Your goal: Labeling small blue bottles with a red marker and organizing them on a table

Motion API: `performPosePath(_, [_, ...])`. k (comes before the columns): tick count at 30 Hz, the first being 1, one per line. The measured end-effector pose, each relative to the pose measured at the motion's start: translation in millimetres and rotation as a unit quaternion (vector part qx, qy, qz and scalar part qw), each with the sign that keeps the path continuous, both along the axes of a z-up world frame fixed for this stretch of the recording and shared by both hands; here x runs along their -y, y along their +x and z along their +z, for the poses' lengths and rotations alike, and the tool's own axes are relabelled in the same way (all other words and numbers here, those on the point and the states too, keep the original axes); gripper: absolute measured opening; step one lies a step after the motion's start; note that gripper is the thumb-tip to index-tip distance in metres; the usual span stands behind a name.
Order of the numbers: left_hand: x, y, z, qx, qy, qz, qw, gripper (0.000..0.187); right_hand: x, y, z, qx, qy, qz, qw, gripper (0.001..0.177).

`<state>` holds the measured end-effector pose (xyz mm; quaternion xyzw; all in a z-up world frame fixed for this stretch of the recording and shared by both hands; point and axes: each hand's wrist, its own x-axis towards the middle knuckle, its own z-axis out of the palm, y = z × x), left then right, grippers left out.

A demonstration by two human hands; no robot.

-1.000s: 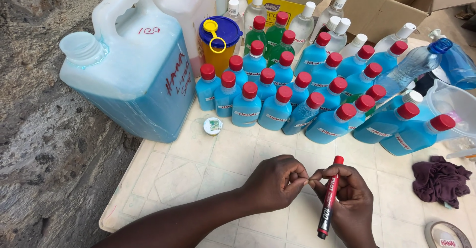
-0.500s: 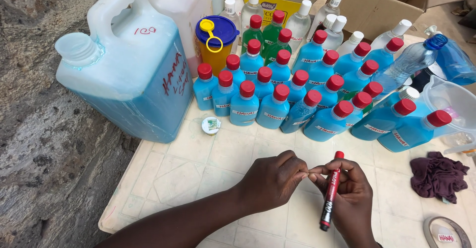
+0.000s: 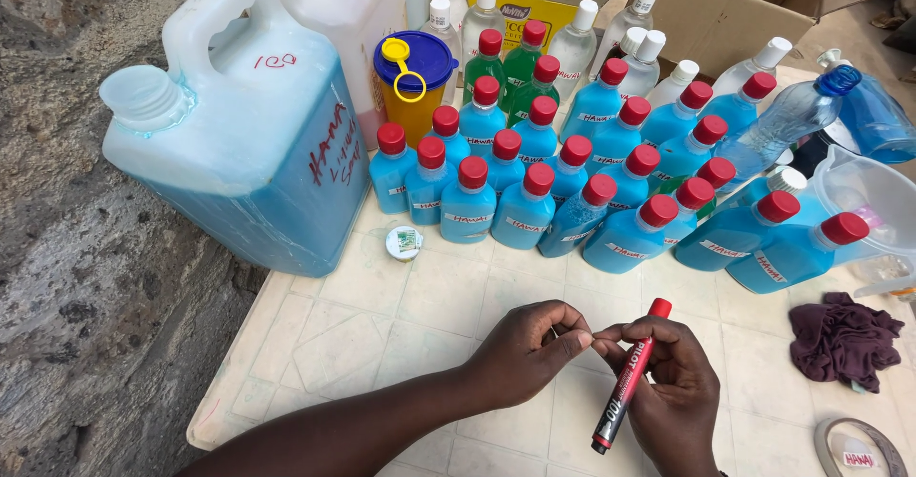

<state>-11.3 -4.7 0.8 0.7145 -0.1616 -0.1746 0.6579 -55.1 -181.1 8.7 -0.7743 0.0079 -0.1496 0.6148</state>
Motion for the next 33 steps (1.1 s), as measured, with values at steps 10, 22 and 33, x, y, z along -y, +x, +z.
performPosePath(10, [-5.7,1.2,-8.4,0.367,0.060,0.017,0.928,0.011,9.4,4.8,-8.6,-0.052,0.122,0.034,0.991,0.036])
performPosePath(22, [-7.4,3.1,-11.8,0.398,0.079,0.039,0.913,0.011,6.9,8.2,-2.4,-0.132,0.114,0.002,0.985,0.033])
performPosePath(33, [-6.9,5.2,-11.6,0.313,0.092,0.024,0.945,0.012,-7.0,2.4,7.7,-0.033,0.008,0.004,0.999,0.041])
